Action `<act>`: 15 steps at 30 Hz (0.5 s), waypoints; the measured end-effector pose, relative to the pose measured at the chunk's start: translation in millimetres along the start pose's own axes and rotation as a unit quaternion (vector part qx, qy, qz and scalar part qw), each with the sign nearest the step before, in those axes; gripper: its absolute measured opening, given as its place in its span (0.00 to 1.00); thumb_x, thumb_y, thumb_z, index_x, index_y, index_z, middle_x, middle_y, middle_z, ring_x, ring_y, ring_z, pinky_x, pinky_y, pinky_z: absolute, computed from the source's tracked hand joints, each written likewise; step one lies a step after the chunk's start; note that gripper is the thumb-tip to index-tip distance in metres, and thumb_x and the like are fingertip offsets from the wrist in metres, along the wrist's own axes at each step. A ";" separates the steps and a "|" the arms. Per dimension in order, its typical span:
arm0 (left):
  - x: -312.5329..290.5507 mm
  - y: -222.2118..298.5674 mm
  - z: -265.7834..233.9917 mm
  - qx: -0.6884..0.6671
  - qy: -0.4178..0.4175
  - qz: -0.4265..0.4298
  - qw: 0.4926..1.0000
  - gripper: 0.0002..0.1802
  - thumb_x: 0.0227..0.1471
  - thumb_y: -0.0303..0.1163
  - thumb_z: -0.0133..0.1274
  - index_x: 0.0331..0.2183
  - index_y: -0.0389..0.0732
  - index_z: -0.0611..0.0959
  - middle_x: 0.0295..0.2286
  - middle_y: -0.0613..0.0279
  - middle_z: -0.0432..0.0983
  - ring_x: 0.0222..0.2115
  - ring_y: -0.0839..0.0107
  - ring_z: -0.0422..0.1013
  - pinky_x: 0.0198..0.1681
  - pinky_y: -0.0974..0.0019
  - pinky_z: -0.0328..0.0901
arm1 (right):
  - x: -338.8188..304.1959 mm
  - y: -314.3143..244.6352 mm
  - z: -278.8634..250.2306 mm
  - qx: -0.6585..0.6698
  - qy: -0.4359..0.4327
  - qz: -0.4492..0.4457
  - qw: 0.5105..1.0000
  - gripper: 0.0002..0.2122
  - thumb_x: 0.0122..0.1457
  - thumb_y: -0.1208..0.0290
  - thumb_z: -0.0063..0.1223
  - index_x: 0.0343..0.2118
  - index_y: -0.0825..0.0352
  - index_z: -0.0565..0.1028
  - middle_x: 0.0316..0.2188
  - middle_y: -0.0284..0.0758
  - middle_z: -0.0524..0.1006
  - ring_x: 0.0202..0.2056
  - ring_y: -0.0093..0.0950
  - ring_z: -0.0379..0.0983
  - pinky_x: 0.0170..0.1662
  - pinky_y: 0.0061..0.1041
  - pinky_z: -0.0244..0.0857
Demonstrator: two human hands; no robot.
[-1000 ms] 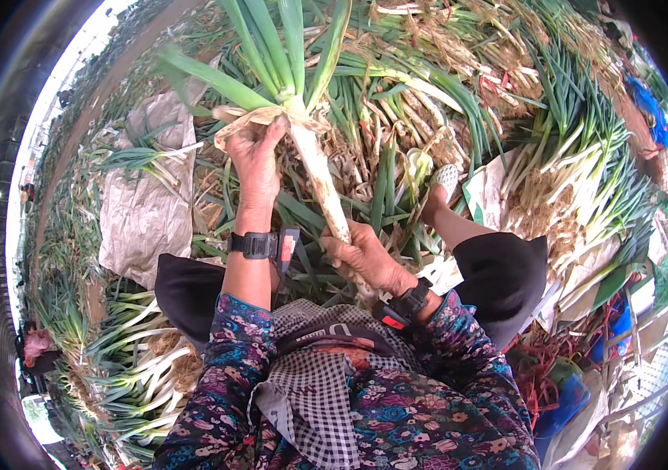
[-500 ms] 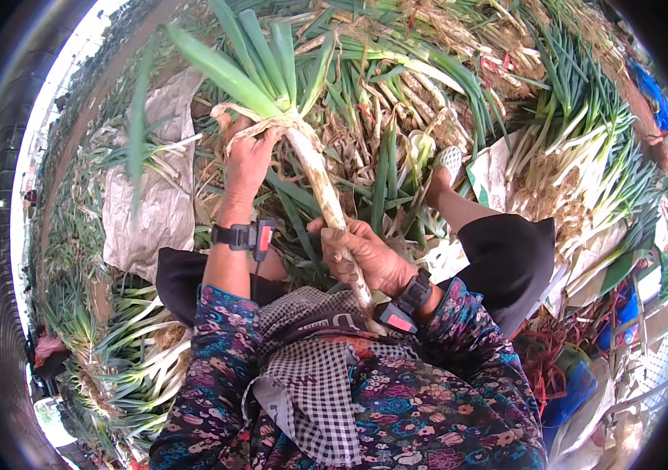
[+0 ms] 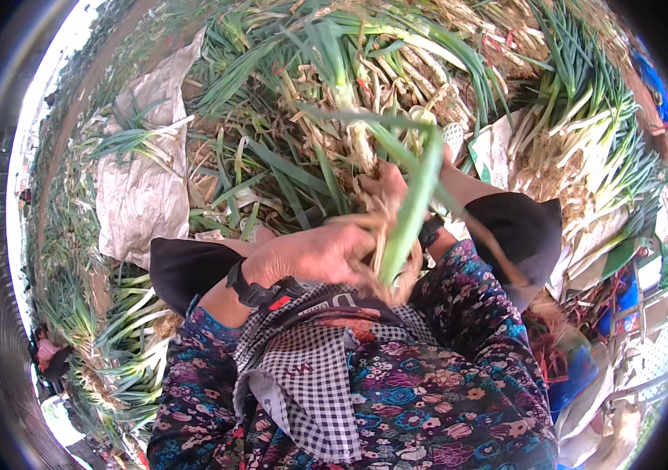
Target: The person cleans scallions by hand, picking them up one at a time from a pile, peeling away the outer layers, and placing the cleaned stalks onto a separate pile.
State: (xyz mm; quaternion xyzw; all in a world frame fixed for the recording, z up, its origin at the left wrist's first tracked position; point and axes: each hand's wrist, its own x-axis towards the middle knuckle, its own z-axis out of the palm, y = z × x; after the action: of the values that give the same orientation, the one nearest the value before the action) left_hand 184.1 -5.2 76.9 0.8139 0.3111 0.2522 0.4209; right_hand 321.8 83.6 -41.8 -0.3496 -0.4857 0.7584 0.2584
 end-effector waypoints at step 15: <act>21.2 -106.2 -86.4 -0.208 0.544 -0.074 0.810 0.28 0.42 0.17 0.62 0.47 0.37 0.71 0.35 0.63 0.74 0.34 0.76 0.72 0.39 0.71 0.71 | -14.9 8.8 46.1 -0.304 0.140 -0.174 0.926 0.10 0.53 0.73 0.55 0.32 0.70 0.65 0.16 0.40 0.69 0.19 0.33 0.70 0.24 0.31 0.64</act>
State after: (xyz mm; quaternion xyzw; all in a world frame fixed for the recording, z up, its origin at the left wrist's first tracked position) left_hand 109.1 103.7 35.4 0.4109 0.4885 0.6804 0.3599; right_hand 294.6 43.6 -32.6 -0.4238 -0.7054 0.4605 0.3327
